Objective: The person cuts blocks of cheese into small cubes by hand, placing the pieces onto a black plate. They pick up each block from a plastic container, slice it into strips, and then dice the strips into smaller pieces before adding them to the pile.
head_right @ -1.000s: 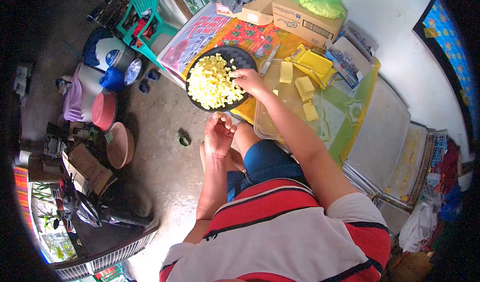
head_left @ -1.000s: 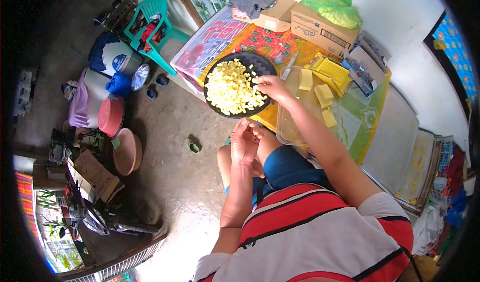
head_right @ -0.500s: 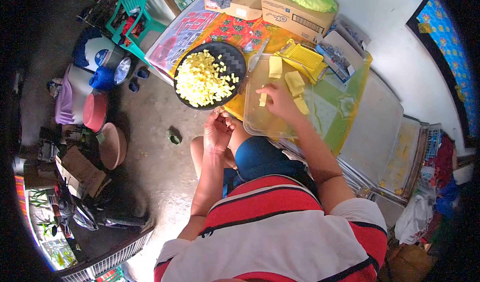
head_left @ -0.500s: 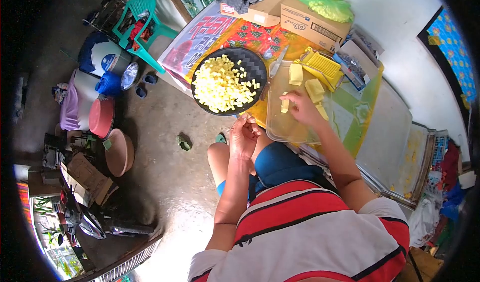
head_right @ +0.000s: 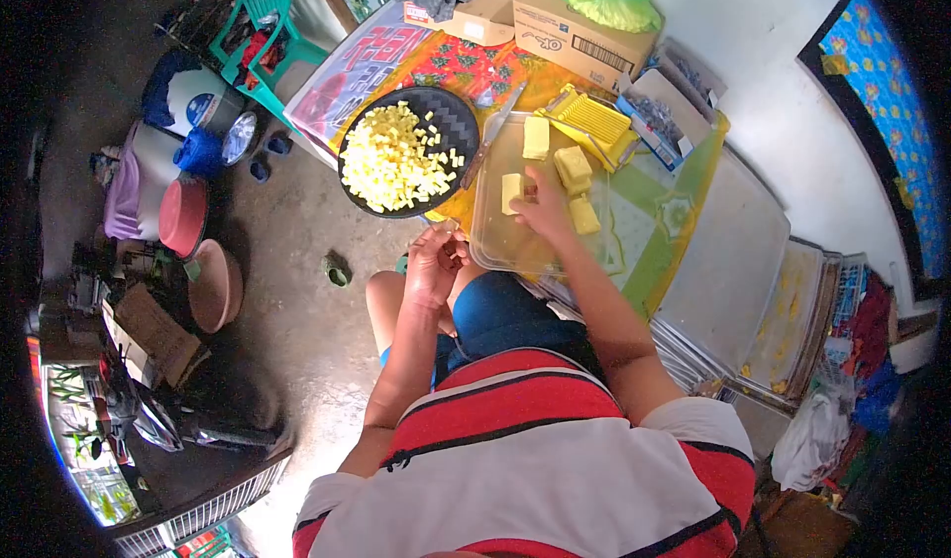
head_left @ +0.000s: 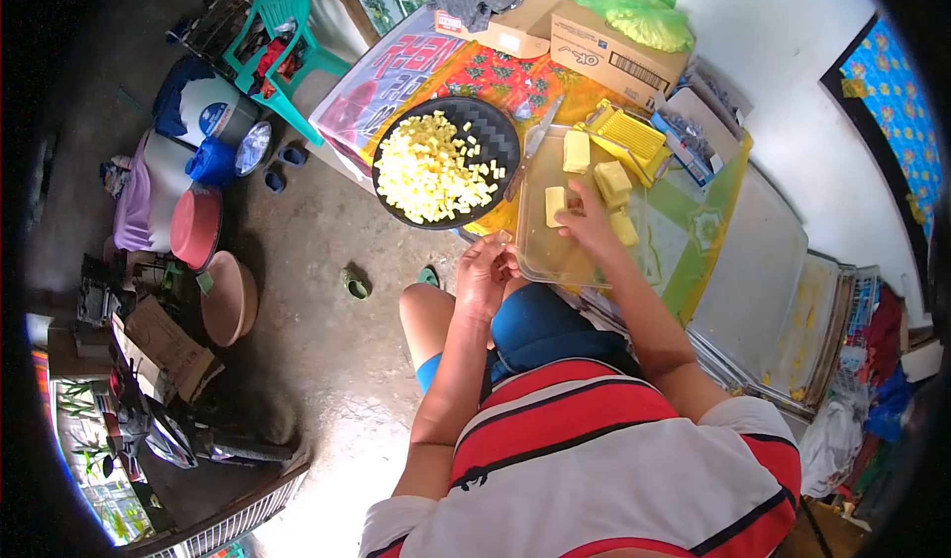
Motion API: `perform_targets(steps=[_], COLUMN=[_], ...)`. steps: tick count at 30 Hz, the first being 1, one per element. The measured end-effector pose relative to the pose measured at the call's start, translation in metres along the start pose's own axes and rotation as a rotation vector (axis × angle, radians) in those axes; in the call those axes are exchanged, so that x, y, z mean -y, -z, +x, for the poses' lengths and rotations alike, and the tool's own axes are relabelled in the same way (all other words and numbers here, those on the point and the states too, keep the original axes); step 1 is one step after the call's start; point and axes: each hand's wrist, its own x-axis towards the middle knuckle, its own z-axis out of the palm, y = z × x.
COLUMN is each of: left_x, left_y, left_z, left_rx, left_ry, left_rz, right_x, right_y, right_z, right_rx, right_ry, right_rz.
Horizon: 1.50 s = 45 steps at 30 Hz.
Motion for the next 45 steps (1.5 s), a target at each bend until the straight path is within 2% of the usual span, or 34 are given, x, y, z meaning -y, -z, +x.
perform_targets(steps=[3, 6, 9, 10, 13, 16, 19, 21, 31, 34, 37, 40, 45], left_x=[0.001, 0.007, 0.027, 0.03, 0.032, 0.043, 0.051, 0.052, 0.034, 0.022, 0.011, 0.001, -0.004], left_y=[-0.004, -0.008, 0.002, -0.003, -0.017, -0.018, -0.012, -0.01, -0.021, -0.037, -0.051, -0.061, -0.06], left_z=[0.002, 0.006, 0.027, 0.026, 0.025, 0.03, 0.036, 0.039, 0.032, 0.026, 0.015, 0.007, 0.003], left_rx=[-0.002, 0.038, -0.065, -0.097, -0.072, -0.047, -0.071, -0.088, -0.095, 0.062, 0.209, 0.362, 0.379], left_ry=[0.031, -0.015, -0.293, -0.557, -0.634, -0.62, -0.686, -0.642, -0.632, -0.295, -0.065, -0.115, -0.043], left_rz=[0.042, 0.143, 0.985, 1.295, 1.769, 1.962, 1.962, 1.932, 1.714, 0.93, 0.404, 0.472, 0.439], right_x=[0.01, 0.026, 0.042, 0.046, 0.063, 0.075, 0.074, 0.073, 0.081, 0.081, 0.079, 0.08, 0.08], right_y=[0.011, 0.021, 0.03, 0.033, 0.036, 0.032, 0.031, 0.031, 0.023, 0.023, 0.023, 0.019, 0.019], right_z=[-0.012, -0.026, -0.037, -0.04, -0.053, -0.066, -0.073, -0.075, -0.08, -0.082, -0.082, -0.083, -0.084], right_rx=[0.096, 0.136, 0.181, 0.207, 0.267, 0.257, 0.207, 0.206, 0.202, 0.193, 0.231, 0.289, 0.316], right_ry=[-0.05, -0.037, -0.002, 0.0, 0.013, 0.053, 0.112, 0.157, 0.264, 0.239, 0.234, 0.241, 0.204], right_rz=[0.311, 0.434, 0.509, 0.536, 0.596, 0.553, 0.396, 0.31, 0.322, 0.334, 0.268, 0.286, 0.315])
